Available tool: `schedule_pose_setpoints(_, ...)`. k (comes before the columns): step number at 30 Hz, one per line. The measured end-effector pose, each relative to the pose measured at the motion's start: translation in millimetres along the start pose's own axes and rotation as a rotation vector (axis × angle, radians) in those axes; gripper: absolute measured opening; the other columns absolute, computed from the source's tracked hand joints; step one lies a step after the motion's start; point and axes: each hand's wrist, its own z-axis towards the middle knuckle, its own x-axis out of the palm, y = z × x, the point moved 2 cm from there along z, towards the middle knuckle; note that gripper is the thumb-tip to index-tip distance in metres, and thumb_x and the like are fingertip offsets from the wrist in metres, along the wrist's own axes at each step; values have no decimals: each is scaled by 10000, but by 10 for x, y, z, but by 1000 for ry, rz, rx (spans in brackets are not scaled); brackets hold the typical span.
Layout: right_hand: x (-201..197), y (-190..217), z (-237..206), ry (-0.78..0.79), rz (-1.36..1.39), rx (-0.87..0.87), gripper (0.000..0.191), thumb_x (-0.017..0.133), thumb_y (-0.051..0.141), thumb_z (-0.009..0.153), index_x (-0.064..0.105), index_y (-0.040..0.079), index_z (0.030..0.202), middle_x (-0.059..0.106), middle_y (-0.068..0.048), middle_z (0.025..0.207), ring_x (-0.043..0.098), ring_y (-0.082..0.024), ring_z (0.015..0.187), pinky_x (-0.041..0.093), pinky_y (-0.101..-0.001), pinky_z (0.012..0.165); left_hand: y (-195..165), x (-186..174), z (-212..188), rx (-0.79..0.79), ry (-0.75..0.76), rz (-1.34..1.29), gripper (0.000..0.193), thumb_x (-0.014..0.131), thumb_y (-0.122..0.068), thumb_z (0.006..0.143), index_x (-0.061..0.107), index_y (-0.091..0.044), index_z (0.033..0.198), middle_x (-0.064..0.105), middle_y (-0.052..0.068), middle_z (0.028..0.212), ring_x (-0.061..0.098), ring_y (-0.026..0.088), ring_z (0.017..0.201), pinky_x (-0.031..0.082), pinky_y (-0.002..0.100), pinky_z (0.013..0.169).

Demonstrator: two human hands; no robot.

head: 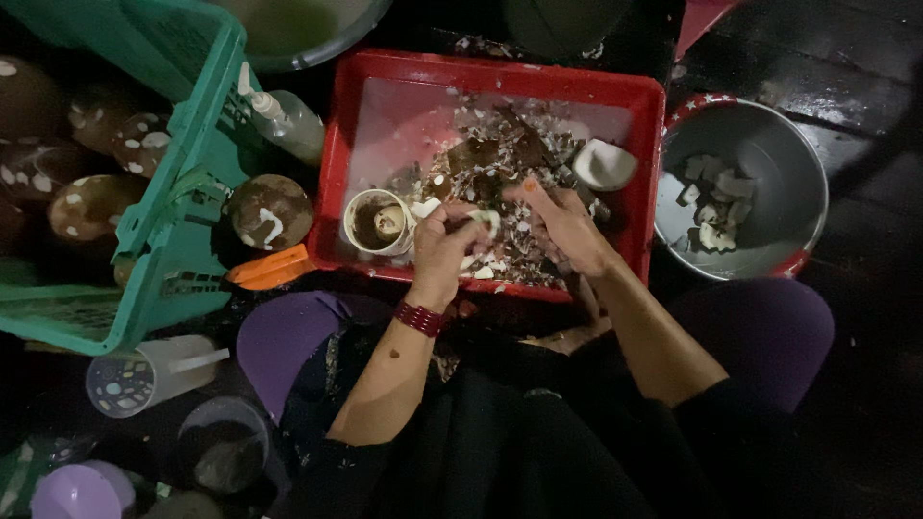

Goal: The person sits on the floor and uses a small knife to trim and clean dark shell pieces in a red tray, separating white shell portions and dropping trimmed pieces into a metal bowl beside the tray. They handle pieces one at a time, turning them to cut away unwanted parts.

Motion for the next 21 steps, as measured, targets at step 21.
schedule_pose_setpoints(21,397,123,-129,-195,-617,-198,639,525,592,990,625,-12,1172,706,-278,871,683,-473,882,513,-530,791,219,64,-77,188,-234,38,169,693,97,896,613,-16,992,644,38,965,616,109,851,532,273,759)
